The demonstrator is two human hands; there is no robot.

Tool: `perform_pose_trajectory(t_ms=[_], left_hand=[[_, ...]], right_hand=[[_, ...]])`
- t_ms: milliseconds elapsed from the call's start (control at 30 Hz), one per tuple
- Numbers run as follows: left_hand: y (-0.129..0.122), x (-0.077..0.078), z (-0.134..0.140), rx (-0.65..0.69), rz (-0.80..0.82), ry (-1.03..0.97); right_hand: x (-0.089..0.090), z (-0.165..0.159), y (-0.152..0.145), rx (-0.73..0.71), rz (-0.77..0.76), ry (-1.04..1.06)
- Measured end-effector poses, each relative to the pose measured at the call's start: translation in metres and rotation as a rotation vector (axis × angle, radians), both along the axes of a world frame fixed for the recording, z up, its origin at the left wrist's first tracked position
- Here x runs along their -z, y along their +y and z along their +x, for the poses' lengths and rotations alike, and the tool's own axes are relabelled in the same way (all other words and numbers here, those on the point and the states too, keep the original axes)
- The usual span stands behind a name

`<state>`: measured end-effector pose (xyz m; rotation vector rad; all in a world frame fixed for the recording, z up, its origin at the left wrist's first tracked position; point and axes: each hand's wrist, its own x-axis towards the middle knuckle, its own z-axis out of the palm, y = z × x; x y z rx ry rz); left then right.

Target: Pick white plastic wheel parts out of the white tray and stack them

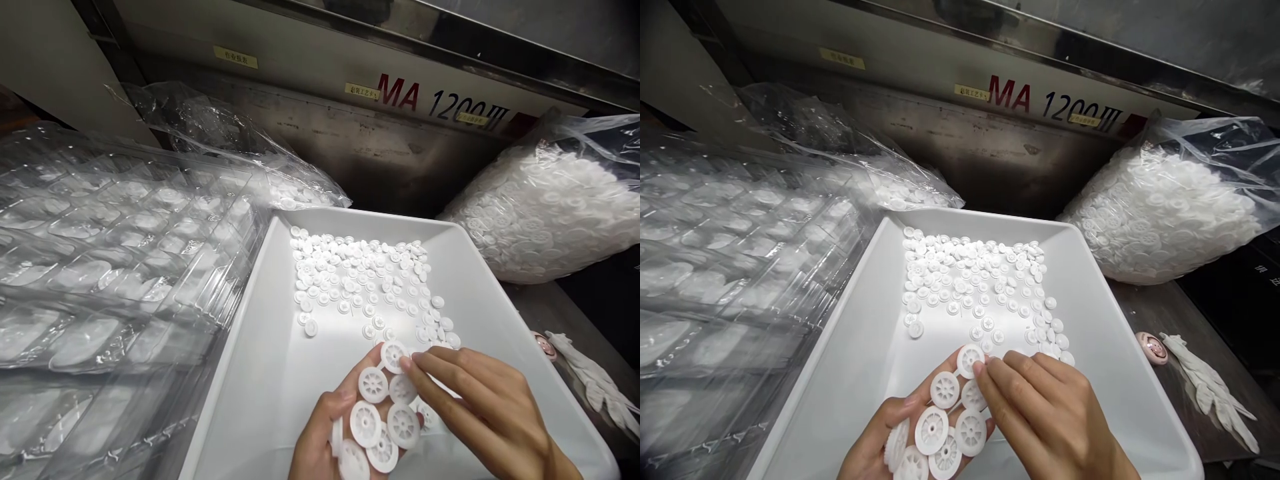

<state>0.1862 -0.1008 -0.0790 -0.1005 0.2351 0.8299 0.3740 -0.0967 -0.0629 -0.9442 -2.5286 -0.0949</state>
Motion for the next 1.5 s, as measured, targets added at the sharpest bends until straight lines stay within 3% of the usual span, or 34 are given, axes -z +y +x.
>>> perform_pose_trajectory(t_ms=[100, 333, 567, 767, 900, 1100, 1267, 1433, 1500], left_hand=[[0.0, -0.001, 0.0, -0.022, 0.004, 0.014], [0.004, 0.0, -0.003, 0.072, -0.099, 0.03], [0.001, -0.001, 0.003, -0.044, -0.029, -0.038], [-0.001, 0.007, -0.002, -0.019, 0.015, 0.008], [-0.002, 0.012, -0.006, 0.013, 0.03, 0.051], [-0.001, 0.01, -0.005, 0.001, 0.033, 0.042], [0.0, 0.008, -0.005, 0.015, 0.04, 0.027], [0.001, 0.011, -0.009, 0.045, 0.042, 0.067], [0.001, 0.011, -0.01, 0.024, -0.003, 0.12]], right_hand=[[0.0, 0.0, 0.001, -0.017, -0.011, 0.012], [0.005, 0.002, 0.002, -0.018, -0.062, 0.058], [0.01, -0.005, 0.001, 0.105, -0.101, 0.29], [0.011, -0.012, -0.006, 0.311, -0.519, 0.465], [0.015, -0.015, -0.006, 0.349, -0.791, 0.552], [0.019, -0.017, -0.005, 0.377, -1.0, 0.687], [0.02, -0.015, -0.004, 0.41, -0.892, 0.681], [0.019, -0.018, -0.012, 0.499, -0.431, 0.551], [0.019, -0.019, -0.02, 0.46, -0.258, 0.495]])
